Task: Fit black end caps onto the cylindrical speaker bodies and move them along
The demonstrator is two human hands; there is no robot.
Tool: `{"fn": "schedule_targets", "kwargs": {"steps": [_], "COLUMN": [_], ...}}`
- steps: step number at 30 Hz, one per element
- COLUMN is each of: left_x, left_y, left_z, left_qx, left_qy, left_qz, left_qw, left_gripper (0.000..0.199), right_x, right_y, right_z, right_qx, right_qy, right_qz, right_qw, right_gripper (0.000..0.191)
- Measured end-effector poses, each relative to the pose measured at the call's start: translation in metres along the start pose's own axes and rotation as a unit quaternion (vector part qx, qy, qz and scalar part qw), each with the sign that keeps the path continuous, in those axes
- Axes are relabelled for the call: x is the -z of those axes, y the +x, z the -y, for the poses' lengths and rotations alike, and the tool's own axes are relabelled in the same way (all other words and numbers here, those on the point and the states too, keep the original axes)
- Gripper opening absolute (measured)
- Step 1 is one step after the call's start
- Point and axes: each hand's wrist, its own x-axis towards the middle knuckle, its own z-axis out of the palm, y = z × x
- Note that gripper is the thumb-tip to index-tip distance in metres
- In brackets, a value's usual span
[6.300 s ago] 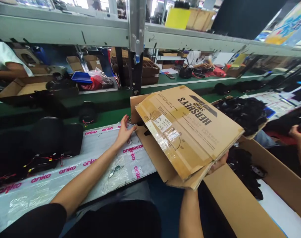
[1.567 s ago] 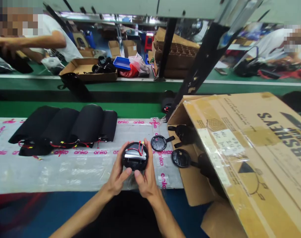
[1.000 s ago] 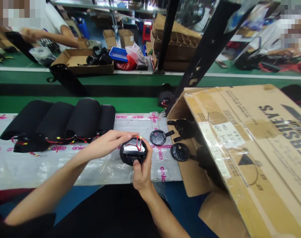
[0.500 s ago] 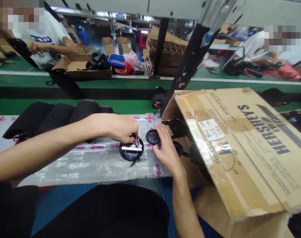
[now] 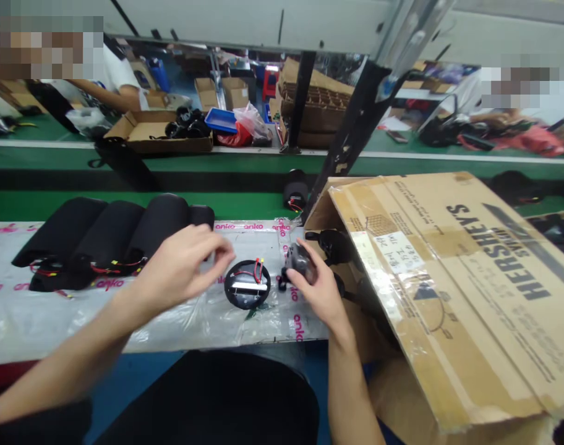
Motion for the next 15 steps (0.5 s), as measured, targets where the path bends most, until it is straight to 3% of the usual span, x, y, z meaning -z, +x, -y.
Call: {"fn": "schedule_targets", "kwargs": {"steps": [3, 6, 10, 12, 15], "left_x": [-0.021, -0.047, -0.071, -0.079, -0.091], "left_y": [-0.034, -0.04, -0.03, -0.029, -0.034], "left_z": [-0.024, -0.047, -0.058, -0.056, -0.053], "left_qx": [0.026, 0.067, 0.095, 0.098, 0.095], "left_qy": [0.004, 0.024, -0.018, -0.05, -0.08], "left_qz": [-0.083, -0.129, -0.198, -0.234, -0.272], "left_qw": [0.996, 0.989, 0.975, 0.966, 0.954], "left_gripper": [0.029, 0.016, 0.008, 0.005, 0.004], "right_x": [-0.012, -0.037, -0.056, -0.056, -0.056], "right_y": [-0.024, -0.039, -0.044, -0.046, -0.052], "right_z": [0.012, 0.022, 0.028, 0.026, 0.017], "right_qx": [-0.063, -0.116, -0.156, -0.156, -0.14], "right_qy": [0.262, 0.405, 0.513, 0.533, 0.532], "right_qz": [-0.014, -0.03, -0.086, -0.081, -0.054], "right_qw": [0.963, 0.906, 0.84, 0.828, 0.834], "right_gripper": [0.069, 0.074, 0.064, 0.064, 0.067]}}
